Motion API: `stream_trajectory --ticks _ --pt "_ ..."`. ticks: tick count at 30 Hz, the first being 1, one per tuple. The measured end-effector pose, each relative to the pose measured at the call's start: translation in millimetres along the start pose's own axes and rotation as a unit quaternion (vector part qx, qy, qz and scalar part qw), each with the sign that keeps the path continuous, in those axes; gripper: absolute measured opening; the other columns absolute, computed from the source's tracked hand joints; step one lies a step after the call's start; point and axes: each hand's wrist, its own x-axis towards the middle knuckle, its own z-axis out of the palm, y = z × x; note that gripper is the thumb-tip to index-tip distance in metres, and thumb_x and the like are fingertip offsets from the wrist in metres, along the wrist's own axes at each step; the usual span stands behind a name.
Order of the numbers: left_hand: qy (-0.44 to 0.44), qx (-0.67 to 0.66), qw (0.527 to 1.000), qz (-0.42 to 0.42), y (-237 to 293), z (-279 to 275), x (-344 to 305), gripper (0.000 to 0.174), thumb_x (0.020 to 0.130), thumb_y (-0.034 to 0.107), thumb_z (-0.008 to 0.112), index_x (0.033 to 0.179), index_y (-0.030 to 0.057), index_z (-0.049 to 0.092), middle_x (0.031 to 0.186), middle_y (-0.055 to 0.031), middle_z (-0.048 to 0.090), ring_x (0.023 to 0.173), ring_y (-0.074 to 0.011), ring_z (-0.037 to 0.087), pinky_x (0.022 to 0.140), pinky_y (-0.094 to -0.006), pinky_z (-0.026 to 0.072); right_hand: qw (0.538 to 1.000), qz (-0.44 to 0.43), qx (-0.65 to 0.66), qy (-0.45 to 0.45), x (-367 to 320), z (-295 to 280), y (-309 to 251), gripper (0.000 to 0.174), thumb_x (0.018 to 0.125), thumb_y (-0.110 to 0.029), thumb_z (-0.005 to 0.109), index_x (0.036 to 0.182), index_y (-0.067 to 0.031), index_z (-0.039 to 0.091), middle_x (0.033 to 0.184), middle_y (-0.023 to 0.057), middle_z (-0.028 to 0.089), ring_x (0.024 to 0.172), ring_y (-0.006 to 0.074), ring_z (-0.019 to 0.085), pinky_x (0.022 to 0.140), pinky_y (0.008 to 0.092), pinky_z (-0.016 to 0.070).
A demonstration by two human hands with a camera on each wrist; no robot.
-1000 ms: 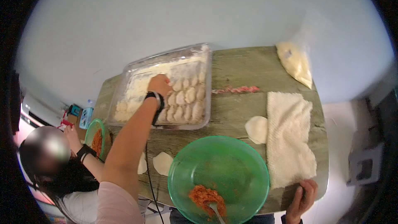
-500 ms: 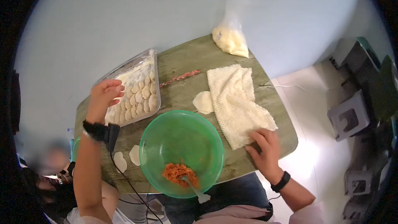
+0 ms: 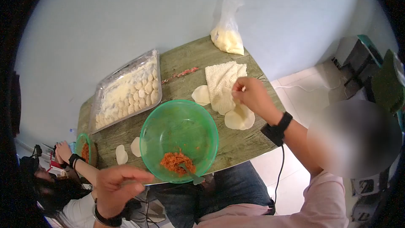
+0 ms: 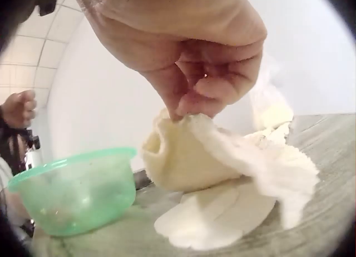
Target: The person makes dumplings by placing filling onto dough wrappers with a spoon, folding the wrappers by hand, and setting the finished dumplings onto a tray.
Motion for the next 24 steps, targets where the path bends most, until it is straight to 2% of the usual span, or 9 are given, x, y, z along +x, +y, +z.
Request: stream_trajectory --ticks 2,4,8,10,11,13,19,21,24 --pt "0.015 -0.042 0.999 -0.007 -2.4 15.3 -9.2 0.019 0.080 0.003 0.066 0.099 -0.0029 0.066 0.091 -0.0123 0.068 0.084 -0.0155 0.064 0.077 -0.0256 0.0487 0.989 0.077 0.116 -0.039 5.7 6.6 -5.8 0.005 0.078 -0.003 0.064 0.079 -0.0016 0.060 0.084 0.0057 0.060 0.080 0.0186 0.061 0.069 0.0322 0.0480" --pt "0.003 -0.071 0.997 -0.003 -10.5 17.9 -15.5 0.019 0.081 0.001 0.064 0.099 -0.0049 0.065 0.096 -0.0149 0.067 0.089 -0.0181 0.063 0.080 -0.0280 0.0480 0.966 -0.067 0.248 0.006 7.4 20.3 -1.3 0.006 0.080 -0.003 0.064 0.083 -0.0006 0.060 0.085 0.0036 0.060 0.083 0.0171 0.062 0.070 0.0326 0.0492" --pt "-0.008 -0.072 0.997 -0.024 -36.7 21.8 -34.0 0.024 0.093 0.015 0.055 0.108 -0.0020 0.060 0.101 -0.0105 0.065 0.090 -0.0157 0.061 0.078 -0.0246 0.0472 0.953 -0.125 0.270 0.058 -16.6 24.0 -6.5 0.012 0.078 -0.003 0.066 0.088 -0.0009 0.062 0.090 0.0071 0.060 0.088 0.0188 0.060 0.073 0.0318 0.0492" --pt "0.072 -0.171 0.978 -0.098 -48.9 29.0 -44.1 0.016 0.086 0.005 0.063 0.100 -0.0021 0.065 0.098 -0.0100 0.067 0.088 -0.0143 0.062 0.077 -0.0242 0.0467 0.999 -0.038 -0.010 -0.031 -29.7 13.6 9.1 0.019 0.074 -0.008 0.070 0.090 -0.0010 0.063 0.097 0.0103 0.059 0.095 0.0240 0.057 0.081 0.0337 0.0478" --pt "0.071 -0.174 0.977 -0.100 -54.3 32.2 -47.0 0.016 0.086 0.005 0.063 0.100 -0.0021 0.065 0.098 -0.0100 0.067 0.088 -0.0143 0.062 0.077 -0.0242 0.0467 0.999 -0.036 -0.012 -0.032 -35.5 15.4 17.6 0.019 0.074 -0.008 0.070 0.090 -0.0010 0.063 0.097 0.0103 0.059 0.095 0.0240 0.057 0.081 0.0337 0.0478" --pt "0.082 -0.200 0.968 -0.126 -64.3 38.2 -51.3 0.018 0.088 0.006 0.060 0.102 -0.0033 0.063 0.099 -0.0089 0.066 0.087 -0.0143 0.062 0.076 -0.0244 0.0472 0.960 -0.152 -0.234 0.021 -43.3 25.1 35.0 0.027 0.069 -0.013 0.073 0.092 -0.0013 0.064 0.100 0.0129 0.058 0.100 0.0294 0.053 0.087 0.0358 0.0449" --pt "0.086 -0.177 0.976 -0.095 -81.0 60.5 -53.8 0.018 0.088 0.008 0.060 0.103 -0.0016 0.063 0.101 -0.0121 0.065 0.090 -0.0169 0.062 0.080 -0.0275 0.0483 0.947 -0.156 -0.278 0.040 -54.0 41.1 32.2 0.034 0.064 -0.018 0.076 0.092 -0.0033 0.065 0.104 0.0113 0.056 0.101 0.0303 0.049 0.088 0.0385 0.0424" --pt "0.067 -0.099 0.992 -0.041 -85.8 62.6 -53.2 0.019 0.081 0.004 0.065 0.100 0.0006 0.067 0.095 -0.0098 0.068 0.085 -0.0155 0.064 0.075 -0.0240 0.0489 0.947 -0.138 -0.285 0.052 -55.6 43.0 29.9 0.035 0.063 -0.018 0.076 0.093 -0.0037 0.065 0.106 0.0108 0.056 0.102 0.0300 0.049 0.087 0.0396 0.0415" --pt "0.064 -0.109 0.989 -0.079 -88.4 68.7 -55.7 0.020 0.082 0.002 0.063 0.102 0.0007 0.066 0.100 -0.0101 0.067 0.089 -0.0162 0.063 0.077 -0.0261 0.0485 0.943 -0.112 -0.306 0.064 -58.7 43.3 28.9 0.037 0.062 -0.019 0.077 0.094 -0.0043 0.065 0.107 0.0099 0.055 0.103 0.0297 0.048 0.087 0.0413 0.0399"
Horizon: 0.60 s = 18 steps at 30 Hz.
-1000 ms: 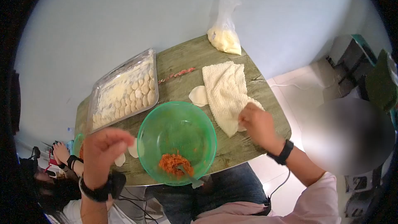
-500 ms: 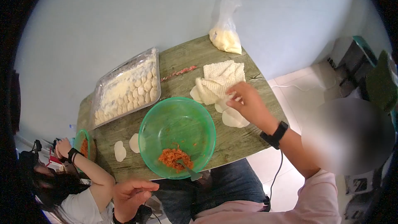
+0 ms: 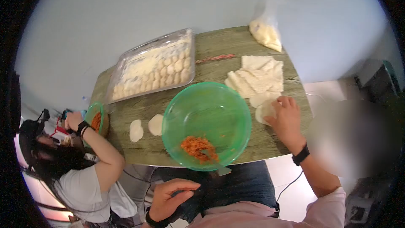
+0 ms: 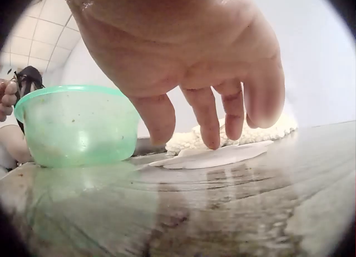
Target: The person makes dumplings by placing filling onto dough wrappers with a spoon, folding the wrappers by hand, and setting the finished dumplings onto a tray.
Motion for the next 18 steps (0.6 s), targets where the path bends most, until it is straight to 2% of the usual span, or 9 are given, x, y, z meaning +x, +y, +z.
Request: stream_trajectory --ticks 8,9,11,13,15,18 --pt "-0.029 0.006 1.000 0.001 -4.1 7.0 2.4 0.021 0.083 0.003 0.063 0.103 0.0014 0.066 0.101 -0.0100 0.067 0.089 -0.0159 0.063 0.078 -0.0270 0.0479 0.999 -0.016 -0.033 -0.001 -5.7 -3.8 -8.9 0.036 0.061 -0.015 0.076 0.094 -0.0043 0.065 0.104 0.0092 0.056 0.101 0.0288 0.050 0.083 0.0403 0.0422" --pt "-0.041 0.001 0.999 0.004 -4.5 7.6 2.9 0.021 0.083 0.003 0.063 0.103 0.0014 0.066 0.101 -0.0100 0.067 0.089 -0.0159 0.063 0.078 -0.0270 0.0479 1.000 -0.026 -0.010 -0.002 -6.1 -4.0 -11.1 0.036 0.061 -0.013 0.076 0.093 -0.0043 0.065 0.103 0.0095 0.057 0.100 0.0290 0.050 0.083 0.0399 0.0430" --pt "-0.003 0.018 0.999 0.027 -9.0 7.5 1.7 0.022 0.080 0.003 0.066 0.102 0.0020 0.066 0.095 -0.0086 0.067 0.084 -0.0160 0.064 0.075 -0.0250 0.0488 1.000 -0.026 0.000 -0.001 -10.0 -4.4 -11.6 0.035 0.060 -0.012 0.076 0.092 -0.0043 0.065 0.102 0.0097 0.057 0.099 0.0291 0.051 0.083 0.0396 0.0438" --pt "-0.007 0.010 1.000 0.025 -12.8 5.8 1.8 0.022 0.080 0.001 0.065 0.102 0.0019 0.066 0.095 -0.0088 0.067 0.084 -0.0162 0.065 0.075 -0.0251 0.0488 0.996 -0.065 0.054 -0.008 -13.9 -3.8 -13.0 0.033 0.059 -0.009 0.076 0.090 -0.0042 0.066 0.100 0.0100 0.058 0.098 0.0298 0.051 0.084 0.0393 0.0442" --pt "0.008 0.015 0.999 0.028 -8.2 2.7 1.1 0.023 0.079 -0.001 0.065 0.102 0.0018 0.066 0.094 -0.0093 0.067 0.084 -0.0156 0.064 0.075 -0.0246 0.0487 0.995 -0.050 0.076 -0.034 -16.9 -11.4 -18.0 0.031 0.060 -0.008 0.075 0.089 -0.0038 0.066 0.100 0.0099 0.058 0.098 0.0304 0.052 0.084 0.0390 0.0444" --pt "0.011 0.006 1.000 0.013 -10.6 3.2 0.6 0.024 0.079 -0.002 0.064 0.102 0.0016 0.066 0.094 -0.0094 0.067 0.083 -0.0145 0.064 0.075 -0.0243 0.0487 0.984 -0.075 0.132 -0.089 -25.1 -14.2 -17.4 0.030 0.061 -0.007 0.075 0.090 -0.0035 0.066 0.101 0.0097 0.058 0.099 0.0304 0.052 0.085 0.0389 0.0445"
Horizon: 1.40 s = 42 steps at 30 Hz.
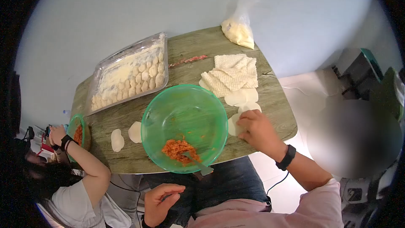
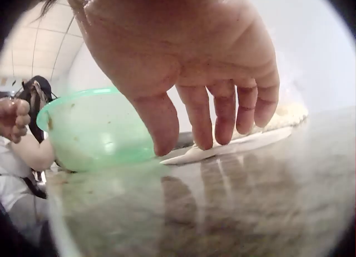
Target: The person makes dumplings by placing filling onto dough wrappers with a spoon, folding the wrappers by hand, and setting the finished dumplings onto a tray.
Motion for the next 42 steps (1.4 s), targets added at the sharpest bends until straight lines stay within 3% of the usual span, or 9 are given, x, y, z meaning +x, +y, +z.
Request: stream_trajectory --ticks 9,14,22,25,27,28,31,33,42 --pt "-0.009 -0.045 0.999 -0.029 -15.1 13.3 -0.6 0.023 0.080 -0.001 0.064 0.103 0.0015 0.066 0.096 -0.0088 0.067 0.083 -0.0135 0.063 0.076 -0.0240 0.0486 0.999 0.027 -0.039 0.019 -4.5 -8.3 -8.2 0.054 0.062 -0.017 0.078 0.113 -0.0096 0.060 0.120 0.0115 0.051 0.115 0.0342 0.046 0.097 0.0414 0.0386" --pt "-0.031 -0.016 0.999 -0.018 -6.3 19.0 2.8 0.022 0.080 -0.001 0.063 0.103 0.0011 0.066 0.096 -0.0090 0.067 0.084 -0.0137 0.063 0.076 -0.0240 0.0486 0.990 -0.075 -0.069 -0.102 -27.2 -0.1 -18.4 0.073 0.066 -0.029 0.075 0.130 -0.0081 0.047 0.137 0.0126 0.041 0.131 0.0311 0.034 0.107 0.0472 0.0277" --pt "-0.122 -0.109 0.981 -0.107 -23.4 43.2 17.3 0.020 0.089 0.005 0.057 0.106 -0.0034 0.061 0.106 -0.0127 0.064 0.096 -0.0159 0.061 0.085 -0.0284 0.0478 0.987 -0.138 -0.052 -0.066 -75.8 16.0 5.3 0.057 0.069 -0.008 0.066 0.125 -0.0043 0.053 0.131 0.0119 0.050 0.127 0.0322 0.042 0.105 0.0434 0.0333" --pt "-0.123 -0.259 0.950 -0.122 -27.8 67.3 25.5 0.024 0.091 0.008 0.054 0.111 -0.0042 0.059 0.107 -0.0152 0.064 0.096 -0.0194 0.062 0.086 -0.0308 0.0493 0.987 -0.023 0.159 0.001 -80.1 11.2 -10.8 0.041 0.079 -0.005 0.060 0.120 -0.0030 0.057 0.120 0.0123 0.059 0.119 0.0292 0.051 0.101 0.0387 0.0376" --pt "-0.145 -0.292 0.932 -0.156 -35.4 80.8 30.4 0.036 0.093 0.016 0.052 0.123 -0.0040 0.050 0.117 -0.0187 0.058 0.106 -0.0251 0.058 0.093 -0.0361 0.0460 0.787 0.278 0.546 0.073 -81.0 3.7 -33.5 0.028 0.090 -0.010 0.053 0.116 -0.0015 0.060 0.112 0.0119 0.064 0.112 0.0236 0.056 0.097 0.0329 0.0407" --pt "-0.156 -0.379 0.895 -0.176 -36.1 89.2 33.3 0.044 0.094 0.024 0.050 0.129 -0.0029 0.044 0.124 -0.0188 0.053 0.113 -0.0265 0.053 0.098 -0.0384 0.0412 0.765 0.308 0.558 0.096 -83.7 2.6 -42.2 0.030 0.096 -0.017 0.049 0.118 -0.0002 0.059 0.111 0.0120 0.064 0.110 0.0194 0.056 0.094 0.0298 0.0414" --pt "-0.191 -0.512 0.815 -0.193 -49.4 108.1 37.1 0.064 0.095 0.043 0.041 0.141 0.0007 0.027 0.139 -0.0176 0.038 0.130 -0.0281 0.037 0.109 -0.0414 0.0266 0.893 0.204 0.398 0.050 -98.7 -1.5 -75.0 0.033 0.094 -0.017 0.052 0.121 0.0010 0.056 0.116 0.0148 0.061 0.113 0.0226 0.055 0.095 0.0316 0.0409" --pt "-0.212 -0.688 0.663 -0.203 -52.3 109.1 39.6 0.057 0.097 0.037 0.041 0.139 0.0005 0.030 0.138 -0.0169 0.040 0.129 -0.0268 0.039 0.107 -0.0401 0.0310 0.896 0.090 0.435 0.010 -106.3 4.0 -88.4 0.046 0.088 -0.022 0.062 0.126 0.0006 0.051 0.123 0.0178 0.056 0.116 0.0273 0.053 0.096 0.0343 0.0406" --pt "-0.058 -0.594 0.774 -0.209 -58.8 74.4 22.5 0.043 0.094 0.019 0.048 0.131 -0.0003 0.038 0.132 -0.0173 0.047 0.124 -0.0281 0.045 0.103 -0.0382 0.0374 0.988 -0.115 0.101 0.006 -46.5 -14.8 -99.0 0.047 0.067 -0.014 0.072 0.113 -0.0129 0.063 0.103 0.0039 0.056 0.094 0.0253 0.052 0.078 0.0359 0.0410"
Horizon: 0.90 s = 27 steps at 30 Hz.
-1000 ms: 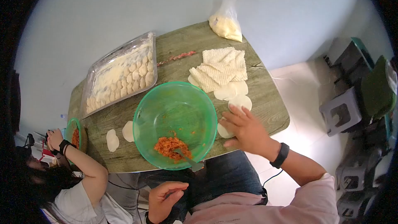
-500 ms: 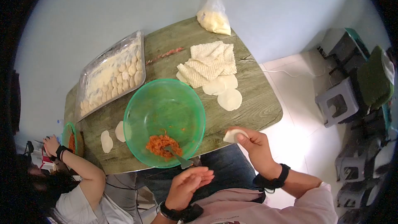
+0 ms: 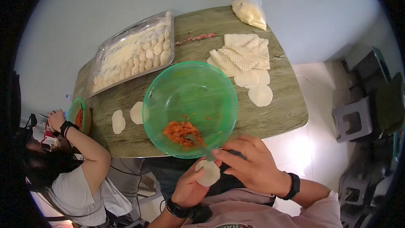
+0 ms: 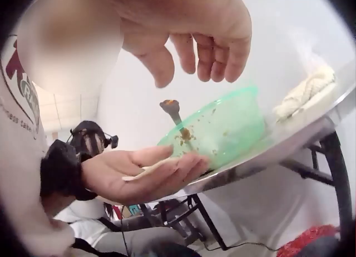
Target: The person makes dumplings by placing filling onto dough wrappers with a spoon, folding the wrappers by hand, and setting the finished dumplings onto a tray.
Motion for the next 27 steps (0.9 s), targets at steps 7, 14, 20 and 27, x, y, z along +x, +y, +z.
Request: stream_trajectory --ticks 7,14,20,27 --pt "0.068 -0.033 0.994 0.073 12.6 -17.9 -25.7 0.040 0.093 0.016 0.051 0.129 0.0006 0.041 0.129 -0.0166 0.049 0.121 -0.0283 0.048 0.101 -0.0380 0.0405 0.993 -0.110 -0.016 -0.035 36.0 20.3 13.7 0.033 0.070 -0.015 0.070 0.102 -0.0120 0.068 0.084 -0.0003 0.053 0.082 0.0206 0.050 0.068 0.0332 0.0382" --pt "0.077 -0.061 0.991 0.091 26.1 -13.9 -35.7 0.041 0.093 0.018 0.052 0.128 0.0013 0.041 0.127 -0.0151 0.051 0.118 -0.0278 0.050 0.099 -0.0383 0.0422 0.995 -0.021 0.095 -0.002 58.2 19.9 10.1 0.017 0.079 -0.014 0.066 0.094 -0.0055 0.066 0.076 0.0083 0.054 0.071 0.0257 0.052 0.064 0.0355 0.0413" --pt "0.050 -0.048 0.993 0.098 33.7 -5.4 -41.3 0.042 0.094 0.022 0.049 0.130 0.0020 0.040 0.128 -0.0157 0.050 0.120 -0.0283 0.048 0.100 -0.0401 0.0408 0.986 0.104 0.126 0.017 76.4 28.5 16.3 0.014 0.084 -0.011 0.062 0.094 -0.0014 0.063 0.074 0.0126 0.056 0.066 0.0287 0.054 0.060 0.0349 0.0424" --pt "0.057 -0.058 0.987 0.139 37.7 0.8 -50.0 0.042 0.094 0.021 0.048 0.129 -0.0003 0.040 0.128 -0.0184 0.050 0.120 -0.0291 0.048 0.102 -0.0408 0.0394 0.976 0.131 0.172 -0.008 80.8 28.8 11.9 0.012 0.083 -0.009 0.063 0.091 0.0006 0.063 0.078 0.0121 0.060 0.066 0.0236 0.056 0.060 0.0315 0.0436"
